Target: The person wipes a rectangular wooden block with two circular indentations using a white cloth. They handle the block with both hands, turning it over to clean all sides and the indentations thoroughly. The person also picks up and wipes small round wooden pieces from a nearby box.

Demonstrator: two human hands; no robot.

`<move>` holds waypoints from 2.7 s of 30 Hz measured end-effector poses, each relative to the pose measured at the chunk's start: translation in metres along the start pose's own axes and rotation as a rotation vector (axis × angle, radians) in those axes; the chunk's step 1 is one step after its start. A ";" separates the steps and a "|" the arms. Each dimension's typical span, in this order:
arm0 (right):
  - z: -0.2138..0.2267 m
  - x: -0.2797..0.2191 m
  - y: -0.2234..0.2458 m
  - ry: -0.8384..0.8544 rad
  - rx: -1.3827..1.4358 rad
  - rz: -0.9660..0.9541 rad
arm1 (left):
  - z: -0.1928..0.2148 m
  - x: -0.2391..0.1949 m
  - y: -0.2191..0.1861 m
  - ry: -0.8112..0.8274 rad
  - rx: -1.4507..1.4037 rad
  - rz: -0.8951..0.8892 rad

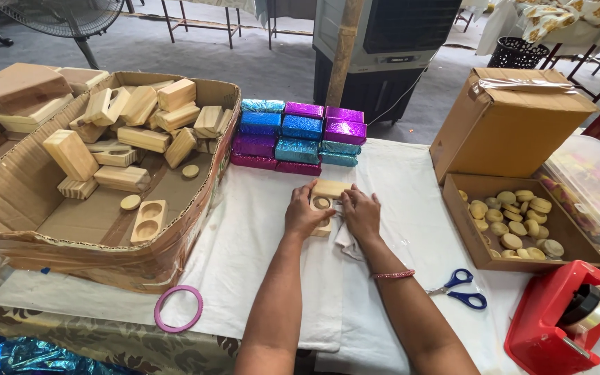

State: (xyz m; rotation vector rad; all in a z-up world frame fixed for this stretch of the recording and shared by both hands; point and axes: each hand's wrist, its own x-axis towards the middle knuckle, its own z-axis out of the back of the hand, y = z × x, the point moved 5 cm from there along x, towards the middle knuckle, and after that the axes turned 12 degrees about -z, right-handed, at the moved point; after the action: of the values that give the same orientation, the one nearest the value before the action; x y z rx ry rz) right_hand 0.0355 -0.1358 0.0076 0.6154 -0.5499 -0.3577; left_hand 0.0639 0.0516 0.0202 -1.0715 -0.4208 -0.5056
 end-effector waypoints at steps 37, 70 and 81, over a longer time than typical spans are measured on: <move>0.103 0.000 0.020 -0.255 0.250 0.131 | -0.011 -0.006 -0.037 0.038 0.050 -0.339; 0.111 0.018 0.028 -0.049 0.304 0.326 | -0.045 -0.004 -0.035 -0.097 -0.522 -0.042; 0.000 0.007 0.026 0.221 0.387 -0.118 | -0.025 0.003 -0.002 -0.478 -0.999 0.101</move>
State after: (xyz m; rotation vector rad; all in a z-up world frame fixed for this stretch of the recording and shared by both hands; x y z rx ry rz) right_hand 0.0451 -0.1191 0.0260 1.0501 -0.3716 -0.2903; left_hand 0.0673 0.0279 0.0133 -2.1902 -0.5389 -0.3553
